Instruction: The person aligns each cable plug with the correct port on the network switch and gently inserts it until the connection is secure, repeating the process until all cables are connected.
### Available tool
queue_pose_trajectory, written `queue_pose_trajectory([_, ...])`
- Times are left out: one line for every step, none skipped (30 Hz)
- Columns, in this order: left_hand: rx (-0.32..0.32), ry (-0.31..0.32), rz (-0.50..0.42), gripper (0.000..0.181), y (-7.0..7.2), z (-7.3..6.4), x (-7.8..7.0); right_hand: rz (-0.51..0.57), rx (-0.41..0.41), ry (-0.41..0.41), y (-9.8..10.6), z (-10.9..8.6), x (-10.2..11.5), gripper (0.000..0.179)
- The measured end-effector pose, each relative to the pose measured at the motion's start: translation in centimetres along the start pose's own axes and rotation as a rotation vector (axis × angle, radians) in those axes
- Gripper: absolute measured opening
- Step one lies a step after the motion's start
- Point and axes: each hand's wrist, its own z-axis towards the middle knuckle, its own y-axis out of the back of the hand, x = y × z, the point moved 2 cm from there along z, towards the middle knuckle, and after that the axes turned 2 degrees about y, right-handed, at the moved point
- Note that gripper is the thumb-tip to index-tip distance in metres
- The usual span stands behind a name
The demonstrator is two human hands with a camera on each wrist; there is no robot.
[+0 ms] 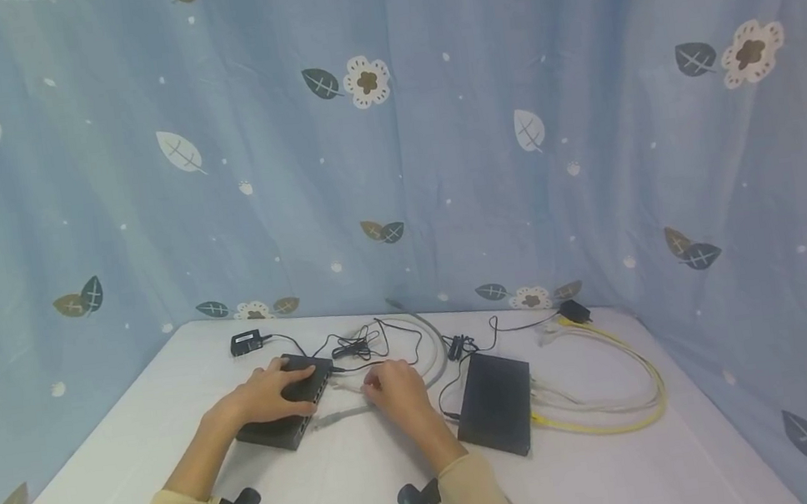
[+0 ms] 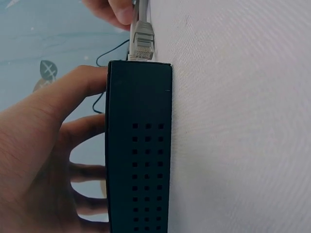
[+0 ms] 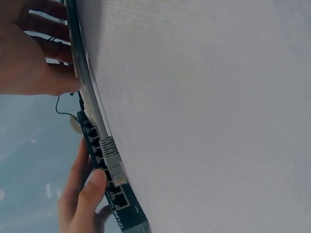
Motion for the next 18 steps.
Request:
queue_pose_trajectory([0.003, -0.005, -0.006, 0.079, 0.03, -0.02, 0.03, -0.004, 0.003, -0.001, -0.05, -0.02, -0.03, 0.009])
queue_pose_trajectory([0.007, -0.013, -0.009, 0.08, 0.11, -0.07, 0.04, -0.006, 0.007, -0.005, -0.1, -0.05, -0.04, 0.009])
queue_pose_trajectory([0.01, -0.019, -0.014, 0.08, 0.2, -0.16, 0.03, -0.009, 0.007, -0.008, -0.14, -0.06, -0.03, 0.009])
queue_pose_trajectory([0.011, -0.029, -0.017, 0.081, 0.29, -0.21, 0.02, -0.012, 0.005, -0.009, -0.15, -0.08, -0.03, 0.009])
queue_pose_trajectory([0.013, -0.038, -0.019, 0.081, 0.39, -0.28, 0.0, -0.016, 0.003, -0.012, -0.17, -0.07, -0.05, 0.009])
queue_pose_trajectory([0.015, -0.045, -0.025, 0.081, 0.49, -0.33, -0.01, -0.018, 0.0, -0.013, -0.19, -0.09, -0.07, 0.008])
queue_pose_trajectory([0.015, -0.052, -0.029, 0.081, 0.58, -0.39, -0.03, -0.019, -0.004, -0.012, -0.22, -0.12, -0.08, 0.008])
queue_pose_trajectory([0.016, -0.056, -0.032, 0.08, 0.62, -0.43, -0.01, -0.024, -0.011, -0.009, -0.28, -0.12, -0.09, 0.008])
queue_pose_trajectory([0.017, -0.059, -0.035, 0.08, 0.6, -0.42, 0.04, -0.034, -0.02, 0.0, -0.36, -0.12, -0.12, 0.007])
queue_pose_trajectory([0.016, -0.063, -0.039, 0.08, 0.59, -0.4, 0.1, -0.043, -0.026, 0.006, -0.44, -0.12, -0.12, 0.007])
queue_pose_trajectory([0.017, -0.065, -0.042, 0.079, 0.54, -0.35, 0.2, -0.052, -0.033, 0.011, -0.51, -0.12, -0.11, 0.007])
queue_pose_trajectory([0.018, -0.066, -0.045, 0.079, 0.51, -0.31, 0.3, -0.061, -0.039, 0.016, -0.57, -0.13, -0.09, 0.007])
queue_pose_trajectory([0.018, -0.068, -0.046, 0.079, 0.49, -0.27, 0.37, -0.073, -0.047, 0.025, -0.62, -0.13, -0.05, 0.006])
queue_pose_trajectory([0.021, -0.066, -0.051, 0.078, 0.46, -0.24, 0.45, -0.083, -0.054, 0.032, -0.63, -0.13, 0.0, 0.006])
queue_pose_trajectory([0.021, -0.066, -0.053, 0.078, 0.47, -0.21, 0.49, -0.09, -0.06, 0.037, -0.61, -0.13, 0.07, 0.006])
queue_pose_trajectory([0.022, -0.069, -0.053, 0.078, 0.48, -0.2, 0.51, -0.095, -0.061, 0.034, -0.55, -0.14, 0.15, 0.006])
queue_pose_trajectory([0.023, -0.068, -0.053, 0.078, 0.48, -0.17, 0.55, -0.101, -0.064, 0.036, -0.48, -0.16, 0.21, 0.006])
queue_pose_trajectory([0.023, -0.07, -0.053, 0.078, 0.48, -0.15, 0.53, -0.107, -0.067, 0.037, -0.42, -0.18, 0.26, 0.005])
